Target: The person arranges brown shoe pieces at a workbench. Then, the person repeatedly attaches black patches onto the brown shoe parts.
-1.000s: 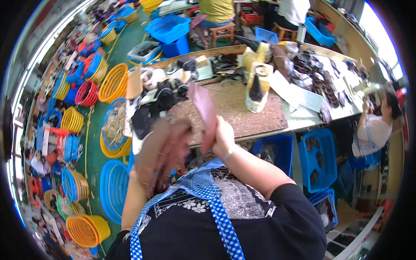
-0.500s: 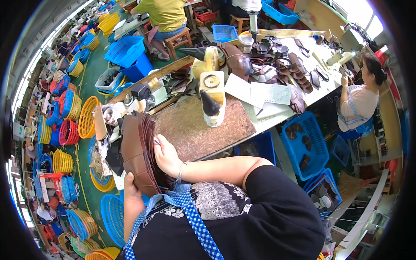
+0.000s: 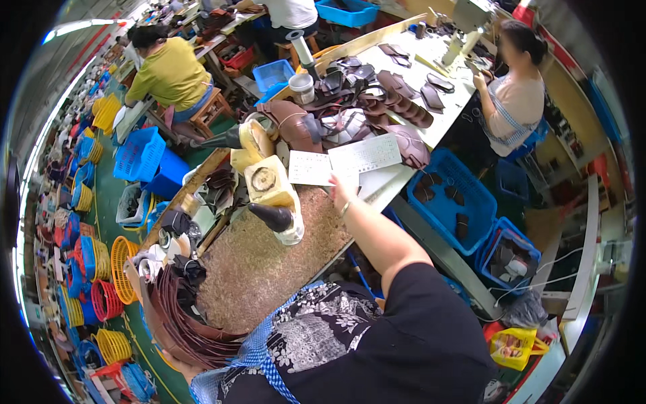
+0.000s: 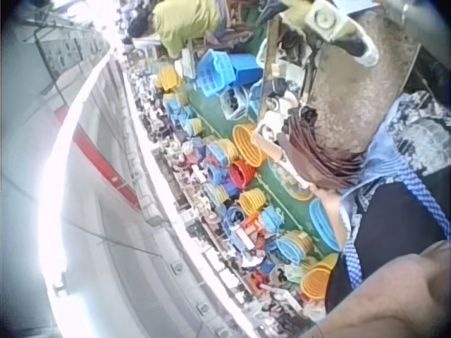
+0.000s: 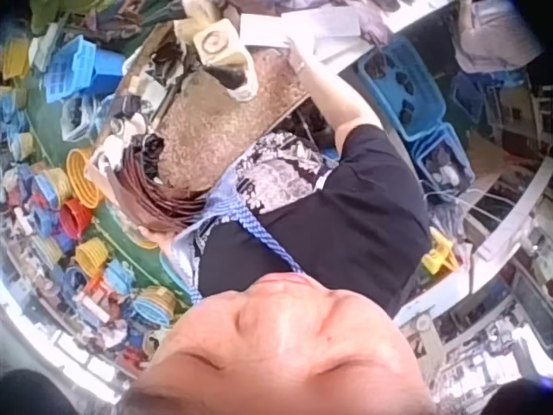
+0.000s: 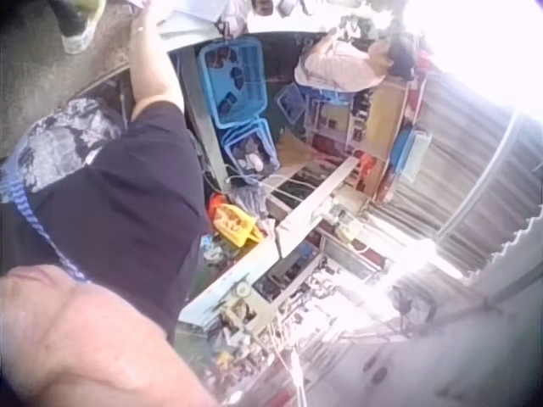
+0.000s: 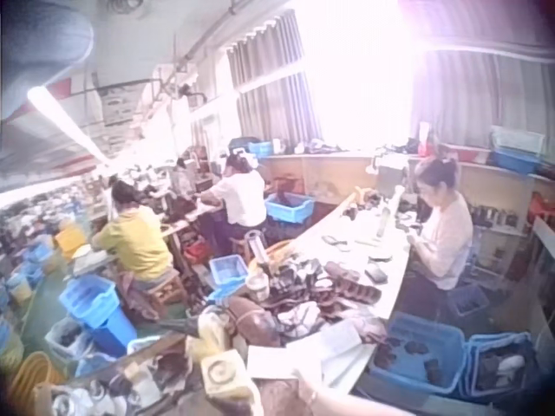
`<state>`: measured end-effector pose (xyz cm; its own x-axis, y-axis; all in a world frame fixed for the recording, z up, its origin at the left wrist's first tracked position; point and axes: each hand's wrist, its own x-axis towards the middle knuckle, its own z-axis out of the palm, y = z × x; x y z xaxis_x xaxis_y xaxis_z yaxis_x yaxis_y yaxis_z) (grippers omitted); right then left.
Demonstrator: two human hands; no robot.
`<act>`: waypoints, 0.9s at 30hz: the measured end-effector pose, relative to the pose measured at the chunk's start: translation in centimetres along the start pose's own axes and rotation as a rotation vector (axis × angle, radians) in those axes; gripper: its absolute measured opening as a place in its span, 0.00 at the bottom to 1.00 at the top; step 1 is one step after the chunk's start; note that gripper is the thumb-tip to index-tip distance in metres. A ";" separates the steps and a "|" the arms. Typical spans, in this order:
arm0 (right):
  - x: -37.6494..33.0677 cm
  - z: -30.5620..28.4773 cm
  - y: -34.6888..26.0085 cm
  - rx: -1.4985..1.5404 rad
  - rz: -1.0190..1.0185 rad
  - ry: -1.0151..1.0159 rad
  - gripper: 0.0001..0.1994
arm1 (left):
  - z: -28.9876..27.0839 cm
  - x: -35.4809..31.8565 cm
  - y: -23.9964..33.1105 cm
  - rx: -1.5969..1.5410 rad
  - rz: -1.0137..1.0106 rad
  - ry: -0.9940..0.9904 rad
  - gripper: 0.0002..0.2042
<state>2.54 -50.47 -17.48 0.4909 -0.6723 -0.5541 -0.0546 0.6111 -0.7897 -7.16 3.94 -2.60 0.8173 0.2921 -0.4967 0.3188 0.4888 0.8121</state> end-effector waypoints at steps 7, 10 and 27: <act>-15.3 3.7 1.5 -0.079 -0.099 -0.525 0.09 | 2.6 4.2 4.5 0.034 0.334 -0.436 0.46; -23.3 7.0 1.4 -0.201 0.049 -0.992 0.10 | 6.1 4.4 6.0 0.047 0.387 -0.608 0.46; -32.7 15.9 5.9 0.176 0.205 -1.589 0.45 | 10.5 3.9 4.1 0.238 0.180 -1.143 0.48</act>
<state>-0.01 -18.21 0.14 0.8542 0.4461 0.2669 -0.1891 0.7450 -0.6397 2.41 -1.53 2.00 0.7758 -0.6237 0.0954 0.1376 0.3149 0.9391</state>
